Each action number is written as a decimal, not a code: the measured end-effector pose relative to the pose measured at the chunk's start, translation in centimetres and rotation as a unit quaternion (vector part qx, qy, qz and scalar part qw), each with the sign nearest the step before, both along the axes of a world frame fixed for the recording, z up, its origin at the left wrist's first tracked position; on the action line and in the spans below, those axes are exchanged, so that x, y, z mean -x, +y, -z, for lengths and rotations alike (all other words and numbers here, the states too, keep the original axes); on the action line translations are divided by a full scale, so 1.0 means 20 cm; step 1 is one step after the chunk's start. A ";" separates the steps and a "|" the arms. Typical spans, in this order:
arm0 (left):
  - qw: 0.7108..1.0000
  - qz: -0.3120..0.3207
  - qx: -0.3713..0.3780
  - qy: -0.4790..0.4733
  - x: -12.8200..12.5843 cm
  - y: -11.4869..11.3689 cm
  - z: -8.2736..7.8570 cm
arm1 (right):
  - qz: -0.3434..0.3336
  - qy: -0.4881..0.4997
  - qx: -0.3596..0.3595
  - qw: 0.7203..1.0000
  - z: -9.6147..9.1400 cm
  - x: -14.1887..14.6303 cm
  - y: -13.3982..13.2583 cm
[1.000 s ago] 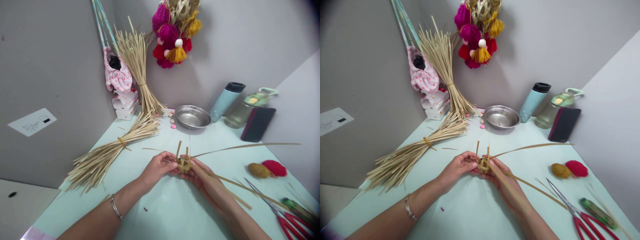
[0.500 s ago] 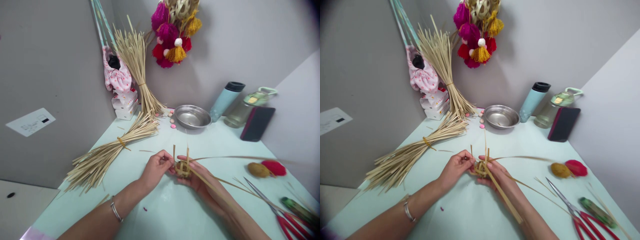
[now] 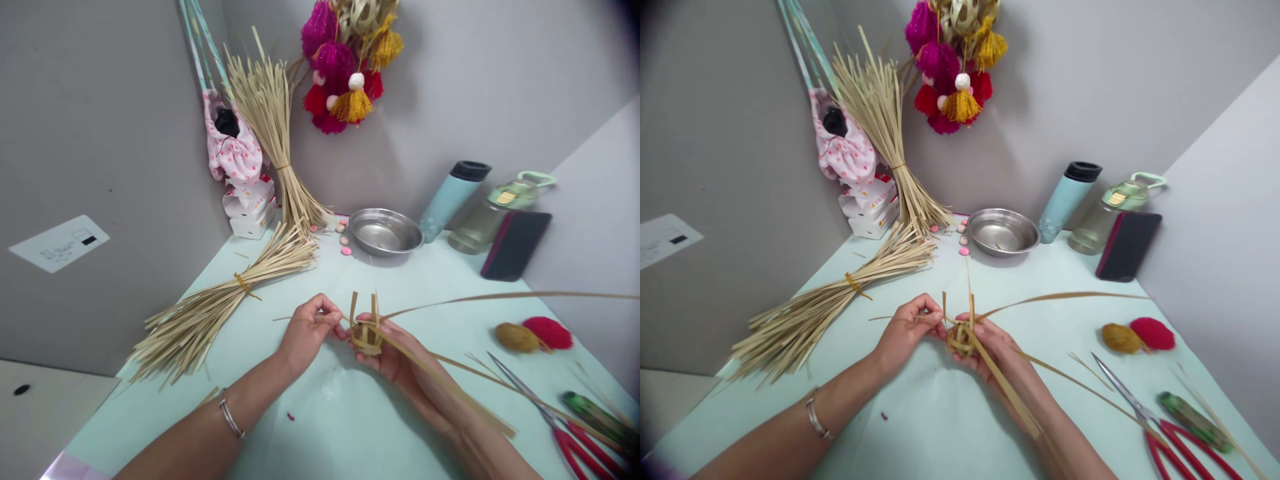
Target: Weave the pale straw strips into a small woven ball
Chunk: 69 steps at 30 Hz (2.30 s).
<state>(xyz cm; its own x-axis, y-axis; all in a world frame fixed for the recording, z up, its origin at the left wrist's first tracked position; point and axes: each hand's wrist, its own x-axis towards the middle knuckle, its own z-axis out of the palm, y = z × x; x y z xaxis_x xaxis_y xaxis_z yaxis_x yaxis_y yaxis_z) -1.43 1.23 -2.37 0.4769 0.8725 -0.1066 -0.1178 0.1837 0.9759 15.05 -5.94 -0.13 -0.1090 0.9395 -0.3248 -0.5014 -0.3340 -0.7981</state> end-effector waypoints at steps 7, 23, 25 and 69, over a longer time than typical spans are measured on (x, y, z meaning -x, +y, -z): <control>0.997 0.061 0.034 -0.040 0.02 0.04 0.03 | 0.033 0.008 -0.022 0.999 0.04 -0.03 0.01; 0.991 0.081 -0.093 0.048 -0.01 -0.03 0.01 | 0.016 -0.093 -0.056 0.994 0.02 0.01 0.00; 0.993 0.093 -0.073 0.011 -0.01 -0.02 0.01 | 0.013 -0.114 -0.069 0.991 0.01 0.00 0.00; 0.979 0.142 0.096 -0.106 0.04 0.02 -0.02 | 0.030 -0.170 -0.077 0.982 0.03 -0.09 0.02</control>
